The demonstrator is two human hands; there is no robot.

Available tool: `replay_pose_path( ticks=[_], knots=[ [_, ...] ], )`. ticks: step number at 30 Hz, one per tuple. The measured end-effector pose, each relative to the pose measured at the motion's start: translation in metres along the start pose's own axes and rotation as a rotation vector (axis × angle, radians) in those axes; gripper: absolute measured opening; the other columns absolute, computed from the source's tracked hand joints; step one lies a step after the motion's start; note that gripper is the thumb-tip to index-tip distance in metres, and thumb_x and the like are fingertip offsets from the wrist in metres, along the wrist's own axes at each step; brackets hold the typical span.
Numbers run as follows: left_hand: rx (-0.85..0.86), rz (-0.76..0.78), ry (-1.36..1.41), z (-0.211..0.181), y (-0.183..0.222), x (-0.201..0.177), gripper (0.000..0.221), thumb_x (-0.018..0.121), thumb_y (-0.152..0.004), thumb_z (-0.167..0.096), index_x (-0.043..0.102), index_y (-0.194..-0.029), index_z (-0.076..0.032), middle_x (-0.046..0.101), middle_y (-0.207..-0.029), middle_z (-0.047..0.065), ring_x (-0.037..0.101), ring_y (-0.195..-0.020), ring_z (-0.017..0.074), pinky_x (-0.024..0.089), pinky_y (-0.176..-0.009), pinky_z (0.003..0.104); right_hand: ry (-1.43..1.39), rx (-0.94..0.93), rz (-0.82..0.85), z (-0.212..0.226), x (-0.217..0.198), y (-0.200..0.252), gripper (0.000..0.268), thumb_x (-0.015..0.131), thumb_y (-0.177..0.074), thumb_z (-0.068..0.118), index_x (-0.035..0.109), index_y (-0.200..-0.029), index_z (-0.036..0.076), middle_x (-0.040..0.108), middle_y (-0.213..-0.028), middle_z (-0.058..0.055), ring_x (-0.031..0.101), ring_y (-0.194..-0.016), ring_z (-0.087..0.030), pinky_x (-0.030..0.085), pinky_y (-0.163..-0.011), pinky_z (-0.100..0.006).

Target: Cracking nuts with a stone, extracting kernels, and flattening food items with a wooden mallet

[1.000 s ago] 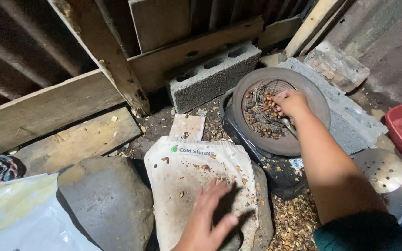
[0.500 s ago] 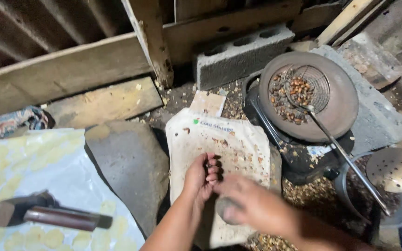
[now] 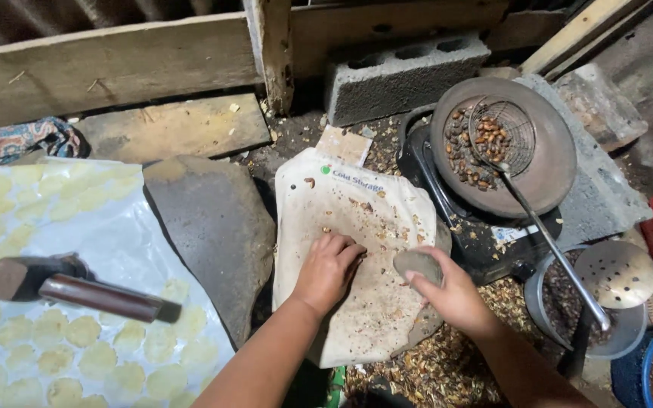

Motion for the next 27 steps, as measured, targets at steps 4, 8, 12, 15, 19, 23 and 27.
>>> replay_pose_path(
  ticks=[4,8,12,15,19,23,27],
  knots=[
    [-0.139,-0.055,0.107,0.005,0.002,0.003,0.010,0.070,-0.095,-0.032,0.073,-0.098,-0.022,0.065,-0.098,0.002,0.061,-0.105,0.0268,0.049,-0.096,0.041,0.651,-0.156,-0.125,-0.008,0.010,-0.014,0.055,0.060,-0.094,0.045,0.043,-0.144,0.029,0.063,-0.126,-0.017,0.073,-0.102,-0.044,0.061,-0.088,-0.055],
    [-0.195,-0.039,0.019,0.013,0.002,0.019,0.011,0.074,-0.089,-0.039,0.071,-0.094,-0.030,0.064,-0.101,-0.004,0.058,-0.110,0.0222,0.040,-0.104,0.045,0.669,-0.174,-0.099,0.010,0.018,-0.023,0.050,0.057,-0.096,0.043,0.042,-0.141,0.026,0.063,-0.116,-0.018,0.071,-0.099,-0.048,0.059,-0.084,-0.058],
    [-0.175,-0.021,-0.034,0.000,0.011,0.000,0.015,0.069,-0.093,-0.033,0.069,-0.106,-0.025,0.063,-0.107,0.001,0.059,-0.113,0.0245,0.040,-0.106,0.046,0.613,-0.451,-0.221,0.037,0.035,-0.004,0.050,0.064,-0.094,0.036,0.051,-0.141,0.025,0.062,-0.113,-0.017,0.070,-0.100,-0.046,0.060,-0.083,-0.056],
    [-0.176,-0.061,-0.056,0.006,0.010,-0.008,0.018,0.067,-0.095,-0.027,0.068,-0.112,-0.022,0.063,-0.108,0.003,0.059,-0.114,0.0263,0.043,-0.106,0.045,0.653,-0.416,-0.191,0.050,0.034,-0.004,0.048,0.062,-0.094,0.038,0.052,-0.141,0.029,0.061,-0.119,-0.016,0.070,-0.100,-0.047,0.060,-0.085,-0.056],
    [-0.208,-0.076,-0.011,0.013,0.016,-0.010,0.026,0.070,-0.092,-0.022,0.067,-0.118,-0.018,0.062,-0.112,0.006,0.058,-0.118,0.0296,0.047,-0.103,0.045,0.340,-0.111,-0.176,0.021,0.038,-0.004,0.051,0.059,-0.096,0.041,0.046,-0.143,0.024,0.065,-0.123,-0.025,0.068,-0.106,-0.052,0.056,-0.091,-0.061],
    [-0.246,-0.097,0.065,0.015,0.018,-0.003,0.014,0.067,-0.096,-0.024,0.070,-0.108,-0.017,0.063,-0.107,0.006,0.059,-0.114,0.0298,0.047,-0.102,0.044,0.229,-0.029,-0.150,0.034,0.036,0.009,0.049,0.057,-0.097,0.039,0.046,-0.142,0.026,0.070,-0.115,-0.031,0.067,-0.108,-0.053,0.055,-0.092,-0.061],
    [-0.295,-0.085,0.013,0.019,0.008,0.012,0.014,0.074,-0.089,-0.040,0.071,-0.099,-0.030,0.061,-0.108,-0.002,0.056,-0.115,0.0242,0.041,-0.105,0.044,0.431,-0.044,-0.124,0.027,0.032,-0.004,0.050,0.056,-0.095,0.048,0.046,-0.140,0.028,0.070,-0.119,-0.026,0.069,-0.111,-0.047,0.055,-0.094,-0.057]
  ],
)
Point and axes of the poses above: each hand's wrist, its own y-axis away from the middle knuckle, its own x-axis out of the palm, z = x × y, the point moved 7 cm from there along -y, towards the middle knuckle
